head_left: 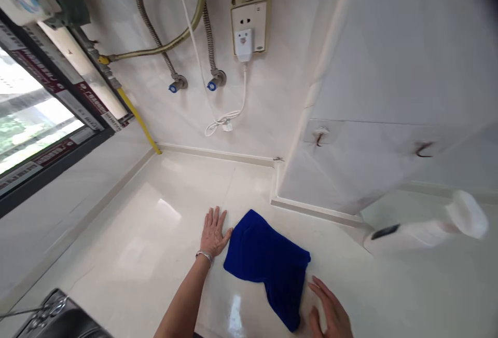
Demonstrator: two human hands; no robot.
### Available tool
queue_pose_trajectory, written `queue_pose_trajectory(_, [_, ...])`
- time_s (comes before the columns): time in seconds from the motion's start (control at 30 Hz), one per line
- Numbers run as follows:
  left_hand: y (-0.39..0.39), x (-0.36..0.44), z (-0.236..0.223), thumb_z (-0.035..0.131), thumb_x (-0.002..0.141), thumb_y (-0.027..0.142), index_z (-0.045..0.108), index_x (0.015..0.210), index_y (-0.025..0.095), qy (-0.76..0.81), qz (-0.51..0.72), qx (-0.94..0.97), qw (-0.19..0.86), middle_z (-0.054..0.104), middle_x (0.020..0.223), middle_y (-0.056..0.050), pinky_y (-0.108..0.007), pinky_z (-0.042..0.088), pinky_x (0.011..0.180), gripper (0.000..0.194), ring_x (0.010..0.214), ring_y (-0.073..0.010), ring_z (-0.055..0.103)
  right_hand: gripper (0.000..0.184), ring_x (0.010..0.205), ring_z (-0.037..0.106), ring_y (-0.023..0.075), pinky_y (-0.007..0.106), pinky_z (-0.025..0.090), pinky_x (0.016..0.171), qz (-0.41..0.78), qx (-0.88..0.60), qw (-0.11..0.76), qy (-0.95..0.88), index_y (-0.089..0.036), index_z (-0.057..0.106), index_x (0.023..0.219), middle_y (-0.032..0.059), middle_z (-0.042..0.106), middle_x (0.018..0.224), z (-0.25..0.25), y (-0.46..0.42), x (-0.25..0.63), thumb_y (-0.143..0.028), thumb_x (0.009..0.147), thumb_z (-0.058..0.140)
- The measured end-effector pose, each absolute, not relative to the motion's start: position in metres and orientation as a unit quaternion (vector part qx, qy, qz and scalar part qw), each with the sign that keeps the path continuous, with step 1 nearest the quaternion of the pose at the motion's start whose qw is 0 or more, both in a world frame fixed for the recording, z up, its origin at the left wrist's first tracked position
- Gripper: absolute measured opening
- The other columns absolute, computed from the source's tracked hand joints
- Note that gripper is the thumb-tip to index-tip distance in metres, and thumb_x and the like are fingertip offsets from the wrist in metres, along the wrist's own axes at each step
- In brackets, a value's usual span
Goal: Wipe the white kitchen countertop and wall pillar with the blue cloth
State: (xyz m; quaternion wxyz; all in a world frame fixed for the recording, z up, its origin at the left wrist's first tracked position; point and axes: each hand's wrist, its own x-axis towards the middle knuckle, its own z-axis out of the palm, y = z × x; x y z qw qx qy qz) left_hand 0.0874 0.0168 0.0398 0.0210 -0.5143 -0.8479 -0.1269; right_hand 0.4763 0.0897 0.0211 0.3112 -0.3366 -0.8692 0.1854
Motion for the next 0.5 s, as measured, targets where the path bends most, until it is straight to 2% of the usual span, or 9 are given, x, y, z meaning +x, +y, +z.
queue_pose_trajectory(0.17, [0.015, 0.091, 0.044, 0.046, 0.095, 0.051, 0.041, 0.150, 0.023, -0.854, -0.124, -0.505, 0.003, 0.032, 0.162, -0.012, -0.057, 0.030, 0.121, 0.062, 0.153, -0.0348, 0.021, 0.055, 0.143, 0.037, 0.0326, 0.063, 0.036, 0.113, 0.154, -0.222, 0.316, -0.909, -0.025, 0.041, 0.147, 0.0055, 0.048, 0.151, 0.049, 0.107, 0.349, -0.018, 0.093, 0.041])
queue_pose_trajectory(0.3, [0.013, 0.095, 0.045, 0.050, 0.092, 0.052, 0.040, 0.151, 0.025, -0.861, -0.127, -0.493, -0.017, 0.030, 0.164, -0.011, -0.057, 0.028, 0.123, 0.065, 0.153, -0.0340, 0.021, 0.063, 0.149, 0.022, 0.0386, 0.073, 0.024, 0.115, 0.123, -0.186, 0.309, -0.924, -0.023, 0.030, 0.155, 0.0082, 0.042, 0.155, 0.036, 0.121, 0.297, -0.018, 0.093, 0.039])
queue_pose_trajectory(0.4, [0.011, 0.099, 0.043, 0.049, 0.090, 0.060, 0.037, 0.152, 0.029, -0.863, -0.135, -0.485, -0.033, 0.027, 0.165, -0.005, -0.052, 0.025, 0.125, 0.069, 0.154, -0.0310, 0.018, 0.068, 0.151, 0.016, 0.0410, 0.073, 0.021, 0.116, 0.112, -0.187, 0.279, -0.935, -0.020, 0.020, 0.159, 0.0125, 0.035, 0.159, 0.024, 0.122, 0.289, -0.018, 0.093, 0.036])
queue_pose_trajectory(0.5, [0.010, 0.102, 0.040, 0.046, 0.091, 0.062, 0.036, 0.152, 0.029, -0.859, -0.189, -0.472, -0.064, 0.023, 0.167, -0.005, -0.052, 0.017, 0.127, 0.070, 0.155, -0.0297, 0.014, 0.070, 0.151, 0.015, 0.0422, 0.071, 0.022, 0.116, 0.104, -0.191, 0.251, -0.943, -0.021, 0.014, 0.160, 0.0124, 0.029, 0.162, 0.019, 0.120, 0.292, -0.023, 0.094, 0.036])
